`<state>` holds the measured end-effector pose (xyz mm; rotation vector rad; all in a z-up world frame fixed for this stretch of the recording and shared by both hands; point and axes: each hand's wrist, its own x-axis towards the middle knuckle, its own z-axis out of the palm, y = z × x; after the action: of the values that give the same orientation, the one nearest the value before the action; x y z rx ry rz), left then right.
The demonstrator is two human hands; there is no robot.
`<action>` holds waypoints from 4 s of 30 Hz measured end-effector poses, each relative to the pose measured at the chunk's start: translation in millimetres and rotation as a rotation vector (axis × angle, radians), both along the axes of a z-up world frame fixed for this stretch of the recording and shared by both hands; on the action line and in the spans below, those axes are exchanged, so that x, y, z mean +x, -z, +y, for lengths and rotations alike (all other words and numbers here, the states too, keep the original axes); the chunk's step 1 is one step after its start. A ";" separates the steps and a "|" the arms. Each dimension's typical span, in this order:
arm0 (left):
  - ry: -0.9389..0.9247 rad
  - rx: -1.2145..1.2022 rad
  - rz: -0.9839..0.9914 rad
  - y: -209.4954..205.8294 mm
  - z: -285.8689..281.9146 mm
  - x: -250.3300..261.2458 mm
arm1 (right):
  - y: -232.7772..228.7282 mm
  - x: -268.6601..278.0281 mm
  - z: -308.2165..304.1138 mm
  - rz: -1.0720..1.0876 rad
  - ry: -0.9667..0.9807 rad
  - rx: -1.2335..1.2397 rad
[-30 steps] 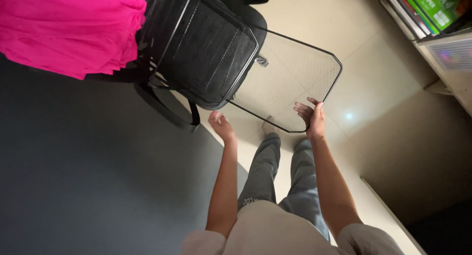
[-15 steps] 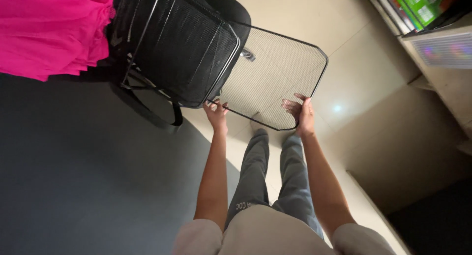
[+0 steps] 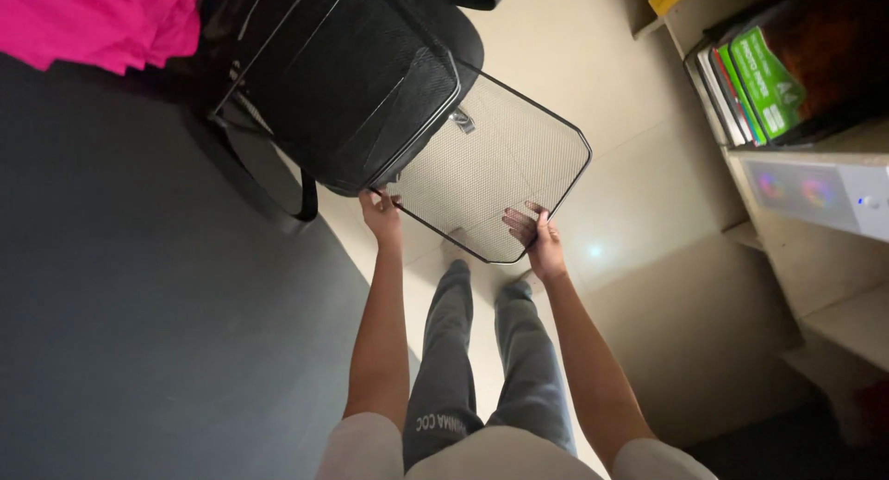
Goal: The person stacks black mesh trays on a chair, then moves them to a desk. They wipe a printer with a red cloth and handle a package of copy paper.
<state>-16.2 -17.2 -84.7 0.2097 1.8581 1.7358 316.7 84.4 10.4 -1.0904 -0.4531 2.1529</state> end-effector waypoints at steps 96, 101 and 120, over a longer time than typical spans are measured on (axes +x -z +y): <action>-0.156 0.219 -0.159 -9.7 -1.8 -79.7 | 31.5 -48.2 -91.1 0.232 0.127 -0.139; -0.147 0.289 -0.087 -15.4 5.5 -80.1 | 20.1 -64.8 -81.9 0.202 0.125 -0.134; -0.181 0.166 0.158 -21.5 14.8 -89.0 | 12.4 -80.1 -87.4 0.202 0.122 -0.106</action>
<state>-105.2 -2.5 -63.3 0.2568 1.8928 2.0534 236.6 -3.0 -2.1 -0.9190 -0.1770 2.1702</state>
